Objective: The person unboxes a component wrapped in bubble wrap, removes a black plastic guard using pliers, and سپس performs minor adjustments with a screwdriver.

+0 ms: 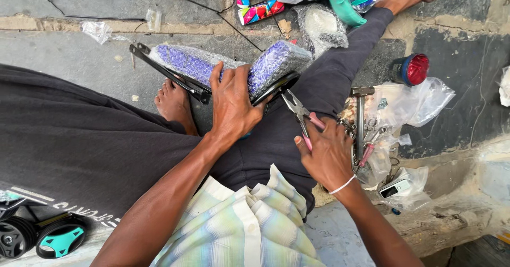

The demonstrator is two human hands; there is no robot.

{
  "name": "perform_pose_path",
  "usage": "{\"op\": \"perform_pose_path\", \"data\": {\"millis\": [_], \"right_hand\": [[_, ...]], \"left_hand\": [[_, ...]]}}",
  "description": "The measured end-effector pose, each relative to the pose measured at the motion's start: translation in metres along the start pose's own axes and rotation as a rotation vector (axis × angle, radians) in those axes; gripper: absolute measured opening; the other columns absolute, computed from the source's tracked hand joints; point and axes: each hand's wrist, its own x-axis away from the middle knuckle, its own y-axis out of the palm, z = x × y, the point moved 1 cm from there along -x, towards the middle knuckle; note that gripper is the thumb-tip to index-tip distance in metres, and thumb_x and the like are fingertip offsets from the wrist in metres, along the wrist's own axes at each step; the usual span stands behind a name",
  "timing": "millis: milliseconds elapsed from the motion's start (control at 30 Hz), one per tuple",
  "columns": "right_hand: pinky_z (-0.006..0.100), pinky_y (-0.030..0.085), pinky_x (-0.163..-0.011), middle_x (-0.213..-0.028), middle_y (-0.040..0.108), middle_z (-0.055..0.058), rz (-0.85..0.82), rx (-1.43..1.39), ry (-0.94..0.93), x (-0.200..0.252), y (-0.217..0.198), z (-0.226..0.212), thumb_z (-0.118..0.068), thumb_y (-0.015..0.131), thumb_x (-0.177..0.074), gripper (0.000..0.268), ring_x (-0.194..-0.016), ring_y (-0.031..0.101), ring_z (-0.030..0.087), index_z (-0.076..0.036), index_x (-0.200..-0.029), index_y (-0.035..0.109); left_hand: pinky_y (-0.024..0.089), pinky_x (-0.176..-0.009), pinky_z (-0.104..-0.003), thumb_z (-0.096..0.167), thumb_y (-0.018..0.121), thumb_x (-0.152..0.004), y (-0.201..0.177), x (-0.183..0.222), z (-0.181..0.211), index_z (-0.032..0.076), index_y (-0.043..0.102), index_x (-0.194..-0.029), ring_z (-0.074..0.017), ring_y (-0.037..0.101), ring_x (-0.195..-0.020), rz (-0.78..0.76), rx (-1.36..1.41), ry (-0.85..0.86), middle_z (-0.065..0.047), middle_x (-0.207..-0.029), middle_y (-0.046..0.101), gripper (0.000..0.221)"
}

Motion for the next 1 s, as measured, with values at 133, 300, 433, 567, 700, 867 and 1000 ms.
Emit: {"op": "perform_pose_path", "data": {"millis": [133,300,433,567,700,867,1000], "right_hand": [[0.051,0.046,-0.080,-0.108,0.058,0.019,-0.004,0.080,-0.009,-0.003,-0.008,-0.005,-0.034,0.072,-0.089,0.043,-0.097,0.058,0.039,-0.012,-0.126,0.071],[0.046,0.049,-0.074,-0.098,0.063,0.023,-0.182,-0.371,0.139,-0.011,0.010,0.016,-0.033,0.075,-0.090,0.034,-0.086,0.063,0.039,-0.004,-0.108,0.075],[0.042,0.053,-0.081,-0.096,0.069,0.016,-0.185,-0.538,0.201,-0.003,0.020,0.022,-0.038,0.070,-0.092,0.036,-0.086,0.070,0.029,-0.013,-0.117,0.077],[0.045,0.052,-0.082,-0.114,0.061,0.018,-0.109,-0.496,0.103,0.003,0.021,0.018,-0.038,0.066,-0.093,0.044,-0.095,0.066,0.034,-0.012,-0.129,0.070],[0.053,0.051,-0.079,-0.109,0.059,0.020,0.032,-0.028,-0.010,0.004,0.016,0.008,-0.041,0.068,-0.090,0.044,-0.095,0.063,0.041,-0.011,-0.122,0.073],[0.052,0.053,-0.078,-0.103,0.060,0.020,-0.062,-0.077,0.037,-0.001,0.008,0.001,-0.042,0.069,-0.090,0.044,-0.089,0.063,0.040,-0.008,-0.119,0.073],[0.052,0.053,-0.075,-0.097,0.060,0.019,-0.049,-0.130,0.026,0.003,0.018,0.009,-0.042,0.071,-0.089,0.041,-0.086,0.063,0.039,-0.007,-0.110,0.075]], "left_hand": [[0.024,-0.119,-0.057,0.024,0.089,-0.076,0.001,0.004,0.001,-0.006,0.057,-0.126,-0.0350,0.063,-0.106,-0.026,0.011,0.028,-0.019,-0.104,0.068,0.067],[0.024,-0.118,-0.057,0.025,0.090,-0.073,0.001,0.006,0.000,-0.006,0.057,-0.125,-0.0343,0.063,-0.106,-0.060,-0.003,0.042,-0.017,-0.102,0.069,0.068],[0.024,-0.119,-0.056,0.025,0.090,-0.074,0.002,0.006,0.000,-0.005,0.058,-0.124,-0.0347,0.063,-0.106,-0.052,-0.023,0.040,-0.018,-0.103,0.068,0.067],[0.024,-0.120,-0.056,0.025,0.089,-0.073,0.002,0.005,0.001,-0.007,0.057,-0.125,-0.0343,0.063,-0.105,-0.075,-0.016,0.031,-0.018,-0.101,0.068,0.068],[0.022,-0.120,-0.058,0.025,0.090,-0.077,0.007,0.005,0.000,-0.007,0.057,-0.124,-0.0347,0.063,-0.103,-0.095,-0.030,0.023,-0.019,-0.102,0.068,0.065],[0.023,-0.120,-0.057,0.026,0.090,-0.077,0.006,0.007,-0.001,-0.006,0.057,-0.126,-0.0350,0.063,-0.107,-0.062,-0.043,0.044,-0.019,-0.105,0.068,0.067],[0.023,-0.120,-0.057,0.026,0.089,-0.076,0.007,0.009,-0.002,-0.006,0.057,-0.126,-0.0337,0.064,-0.107,-0.074,-0.047,0.058,-0.018,-0.105,0.068,0.068]]}}
